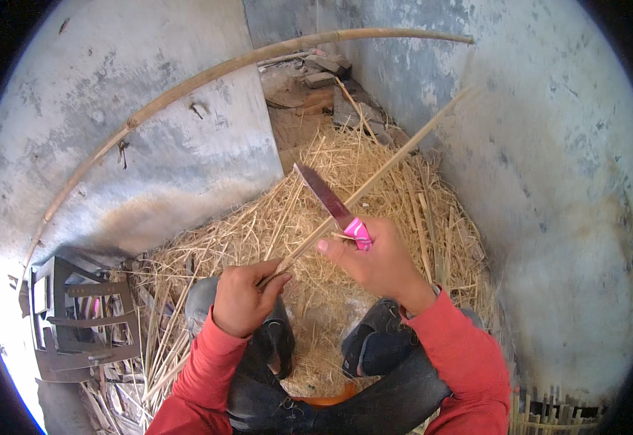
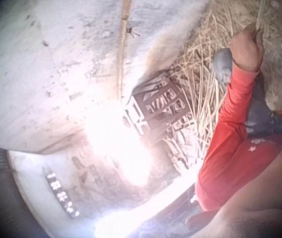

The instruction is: The person shaves a bamboo strip using a small knife, removing outer layers and smoothing the surface.

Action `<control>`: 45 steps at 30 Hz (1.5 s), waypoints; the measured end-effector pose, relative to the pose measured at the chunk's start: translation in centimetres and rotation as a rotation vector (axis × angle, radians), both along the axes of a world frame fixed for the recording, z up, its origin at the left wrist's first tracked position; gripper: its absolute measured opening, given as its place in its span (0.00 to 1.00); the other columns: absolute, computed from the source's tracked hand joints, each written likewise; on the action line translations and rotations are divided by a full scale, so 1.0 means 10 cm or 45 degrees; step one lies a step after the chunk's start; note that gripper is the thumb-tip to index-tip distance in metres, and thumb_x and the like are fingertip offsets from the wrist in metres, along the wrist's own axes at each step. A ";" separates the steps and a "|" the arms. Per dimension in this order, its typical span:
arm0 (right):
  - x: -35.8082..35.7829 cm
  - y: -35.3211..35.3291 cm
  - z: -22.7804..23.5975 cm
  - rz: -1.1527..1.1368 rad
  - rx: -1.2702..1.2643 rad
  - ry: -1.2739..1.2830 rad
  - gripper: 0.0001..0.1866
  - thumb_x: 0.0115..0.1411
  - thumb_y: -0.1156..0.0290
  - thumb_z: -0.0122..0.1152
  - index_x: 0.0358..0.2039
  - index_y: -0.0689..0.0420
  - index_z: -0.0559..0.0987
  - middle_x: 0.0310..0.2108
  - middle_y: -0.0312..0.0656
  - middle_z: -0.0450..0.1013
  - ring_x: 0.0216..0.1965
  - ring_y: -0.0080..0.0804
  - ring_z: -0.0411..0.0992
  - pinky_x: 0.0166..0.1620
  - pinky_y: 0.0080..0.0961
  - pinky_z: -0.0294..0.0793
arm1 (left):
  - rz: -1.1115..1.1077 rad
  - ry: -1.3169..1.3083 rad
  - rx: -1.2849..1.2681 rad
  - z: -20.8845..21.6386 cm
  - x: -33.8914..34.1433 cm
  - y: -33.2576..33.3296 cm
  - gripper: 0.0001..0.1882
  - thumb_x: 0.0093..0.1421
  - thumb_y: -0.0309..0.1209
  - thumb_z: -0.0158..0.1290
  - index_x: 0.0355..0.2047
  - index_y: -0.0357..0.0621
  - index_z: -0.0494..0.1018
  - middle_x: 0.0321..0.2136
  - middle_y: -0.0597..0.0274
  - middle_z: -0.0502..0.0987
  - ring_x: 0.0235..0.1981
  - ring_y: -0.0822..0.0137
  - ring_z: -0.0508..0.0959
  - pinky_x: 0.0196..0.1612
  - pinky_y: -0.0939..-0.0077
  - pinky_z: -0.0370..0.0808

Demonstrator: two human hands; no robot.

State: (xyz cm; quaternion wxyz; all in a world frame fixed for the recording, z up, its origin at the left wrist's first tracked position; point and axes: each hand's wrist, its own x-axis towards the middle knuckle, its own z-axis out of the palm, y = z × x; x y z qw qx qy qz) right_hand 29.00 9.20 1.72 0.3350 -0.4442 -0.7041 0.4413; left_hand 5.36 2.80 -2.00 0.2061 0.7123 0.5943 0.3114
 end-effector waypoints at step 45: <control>-0.37 -0.28 -0.58 0.077 0.420 -0.440 0.20 0.74 0.53 0.52 0.39 0.60 0.76 0.18 0.55 0.72 0.21 0.59 0.75 0.26 0.52 0.71 | 0.071 -0.160 0.067 -0.03 -0.13 0.03 0.09 0.59 0.33 0.63 0.31 0.39 0.81 0.17 0.45 0.76 0.20 0.43 0.79 0.25 0.57 0.75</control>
